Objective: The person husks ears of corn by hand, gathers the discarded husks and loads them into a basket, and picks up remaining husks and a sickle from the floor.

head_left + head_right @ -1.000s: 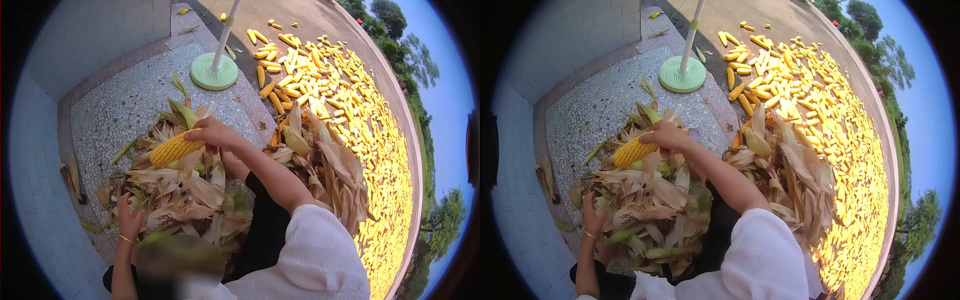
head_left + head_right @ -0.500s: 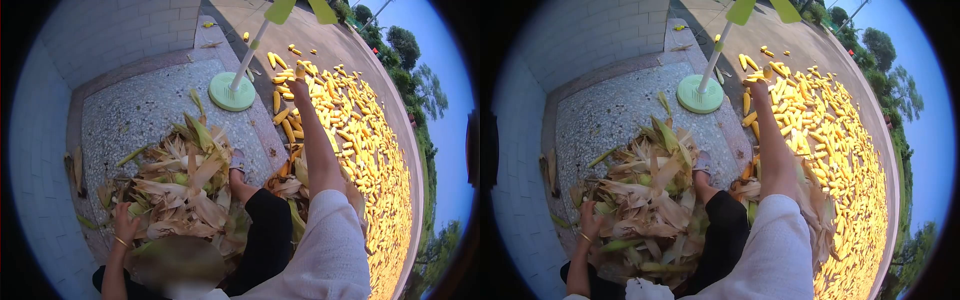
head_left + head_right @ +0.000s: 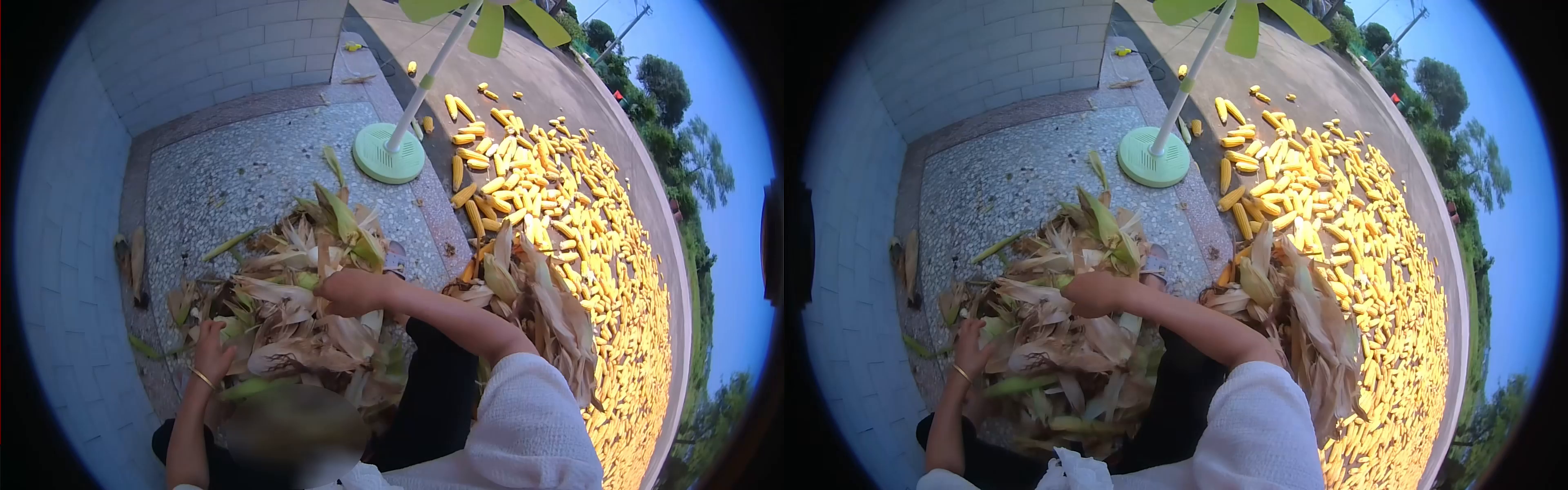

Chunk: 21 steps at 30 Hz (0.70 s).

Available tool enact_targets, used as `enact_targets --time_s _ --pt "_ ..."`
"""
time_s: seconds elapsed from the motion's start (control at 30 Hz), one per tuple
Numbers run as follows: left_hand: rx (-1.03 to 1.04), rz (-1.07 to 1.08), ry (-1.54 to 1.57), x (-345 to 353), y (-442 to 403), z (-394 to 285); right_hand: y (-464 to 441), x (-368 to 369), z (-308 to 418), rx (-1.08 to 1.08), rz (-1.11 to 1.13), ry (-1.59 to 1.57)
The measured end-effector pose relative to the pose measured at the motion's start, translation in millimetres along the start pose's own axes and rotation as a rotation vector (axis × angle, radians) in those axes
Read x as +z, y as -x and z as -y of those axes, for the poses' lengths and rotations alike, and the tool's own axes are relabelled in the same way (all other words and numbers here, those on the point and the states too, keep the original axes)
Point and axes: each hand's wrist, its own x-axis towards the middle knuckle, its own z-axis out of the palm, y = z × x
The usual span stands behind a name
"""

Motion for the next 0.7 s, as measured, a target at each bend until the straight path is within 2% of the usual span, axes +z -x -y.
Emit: enact_targets --time_s 0.2,0.43,0.5,0.63,0.7 --pt "0.044 0.009 -0.022 2 2 6 -22 13 59 -0.149 -0.021 -0.018" --pt "0.059 0.064 -0.078 3 1 -4 -39 43 47 -0.141 -0.034 -0.077" --pt "0.03 0.091 -0.083 3 2 -3 -47 46 37 -0.027 0.17 0.109" --pt "0.032 0.129 -0.095 15 1 10 -47 38 39 -0.08 0.005 0.092" --pt "0.082 0.112 -0.153 20 5 19 -46 29 40 -0.106 -0.002 0.099"
